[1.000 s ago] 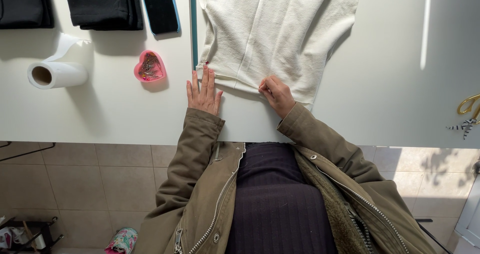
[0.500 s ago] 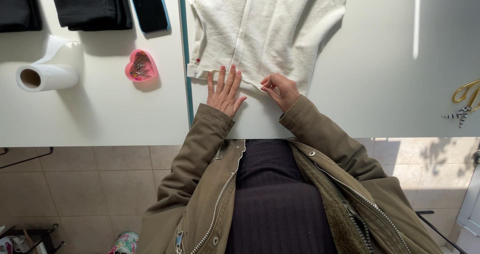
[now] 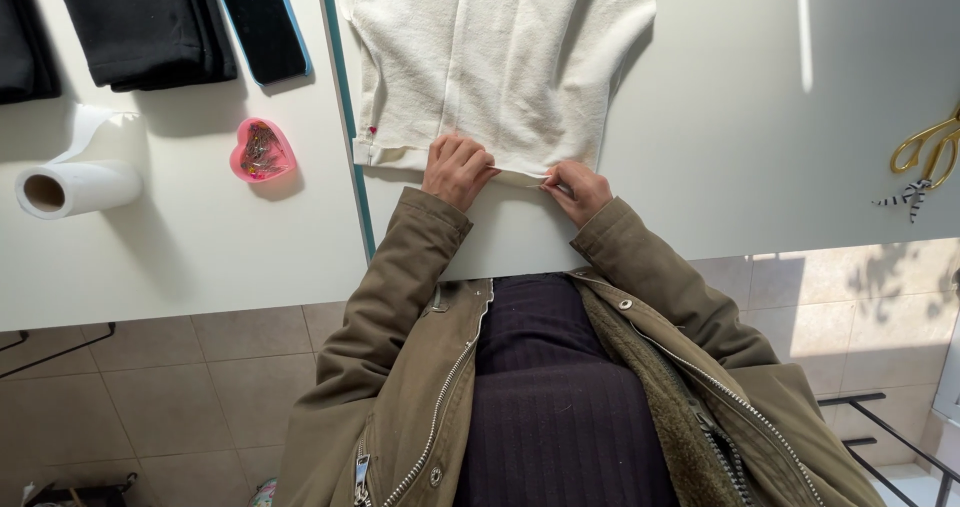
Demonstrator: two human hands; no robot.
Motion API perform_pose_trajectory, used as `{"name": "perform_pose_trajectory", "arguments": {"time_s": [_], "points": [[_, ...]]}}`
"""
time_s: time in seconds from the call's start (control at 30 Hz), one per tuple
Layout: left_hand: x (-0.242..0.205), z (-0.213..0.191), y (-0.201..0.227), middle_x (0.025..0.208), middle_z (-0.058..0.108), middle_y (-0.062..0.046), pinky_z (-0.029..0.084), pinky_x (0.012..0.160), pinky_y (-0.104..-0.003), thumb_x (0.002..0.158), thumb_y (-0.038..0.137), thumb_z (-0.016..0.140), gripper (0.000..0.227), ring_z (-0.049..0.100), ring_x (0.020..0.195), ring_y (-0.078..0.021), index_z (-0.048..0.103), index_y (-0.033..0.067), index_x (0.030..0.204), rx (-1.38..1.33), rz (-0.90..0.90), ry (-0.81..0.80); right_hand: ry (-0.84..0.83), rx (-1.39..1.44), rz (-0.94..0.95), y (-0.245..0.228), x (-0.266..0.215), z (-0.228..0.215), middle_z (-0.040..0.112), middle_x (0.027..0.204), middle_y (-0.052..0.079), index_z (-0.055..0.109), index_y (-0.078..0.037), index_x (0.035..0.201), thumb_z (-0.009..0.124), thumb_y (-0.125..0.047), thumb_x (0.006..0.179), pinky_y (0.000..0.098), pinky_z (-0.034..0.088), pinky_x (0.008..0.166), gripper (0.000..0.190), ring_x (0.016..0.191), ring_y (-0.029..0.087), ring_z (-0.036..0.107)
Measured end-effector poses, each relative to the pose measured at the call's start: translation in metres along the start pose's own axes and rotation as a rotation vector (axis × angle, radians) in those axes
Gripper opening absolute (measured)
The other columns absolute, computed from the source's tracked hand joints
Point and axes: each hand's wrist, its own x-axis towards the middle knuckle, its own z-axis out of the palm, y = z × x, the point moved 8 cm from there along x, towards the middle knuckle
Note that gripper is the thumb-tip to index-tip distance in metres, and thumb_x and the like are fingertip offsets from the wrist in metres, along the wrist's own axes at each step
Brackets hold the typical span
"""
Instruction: The person folds the hem of a white garment on a table and secures it with straight pins. They repeatedly fold the fabric edge and insert pins from a nearby container to hold the fold in place.
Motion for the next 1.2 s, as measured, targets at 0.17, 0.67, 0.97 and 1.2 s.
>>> {"name": "perform_pose_trajectory", "arguments": {"time_s": [0.17,0.67,0.97,1.2], "points": [[0.001,-0.001,-0.010,0.091,0.062,0.000,0.042,0.096,-0.041,0.093,0.028,0.080,0.021,0.058,0.096,-0.0212,0.065,0.0134,0.096,-0.023,-0.059,0.006,-0.019,0.005,0.044,0.004,-0.001,-0.004,0.070,0.104,0.008,0.062,-0.003,0.094,0.075,-0.005,0.093,0.0295,0.064,0.082,0.012,0.091,0.019,0.072],[-0.017,-0.030,-0.070,0.086,0.064,0.000,0.039,0.094,-0.041,0.090,0.041,0.082,0.034,0.058,0.086,-0.0199,0.063,0.0136,0.093,0.066,-0.156,-0.004,-0.177,0.519,0.196,-0.004,0.029,0.032,0.076,0.112,0.010,0.066,-0.001,0.107,0.062,-0.006,0.103,0.0279,0.062,0.082,0.007,0.089,0.012,0.071],[-0.044,-0.054,-0.139,0.079,0.063,0.003,0.036,0.096,-0.042,0.092,0.043,0.085,0.037,0.057,0.081,-0.0174,0.064,0.0124,0.096,0.078,-0.311,-0.017,-0.202,0.469,0.117,0.002,0.024,0.033,0.076,0.120,0.013,0.068,0.000,0.105,0.067,-0.005,0.100,0.0289,0.063,0.085,0.008,0.093,0.013,0.072],[-0.053,-0.111,-0.120,0.091,0.062,-0.005,0.044,0.085,-0.038,0.096,0.019,0.076,0.016,0.058,0.079,-0.0195,0.067,0.0083,0.104,0.023,-0.373,0.260,-0.207,0.468,0.114,0.005,0.024,0.035,0.076,0.120,0.012,0.068,0.000,0.104,0.067,-0.006,0.099,0.0278,0.063,0.085,0.007,0.092,0.011,0.072]]}}
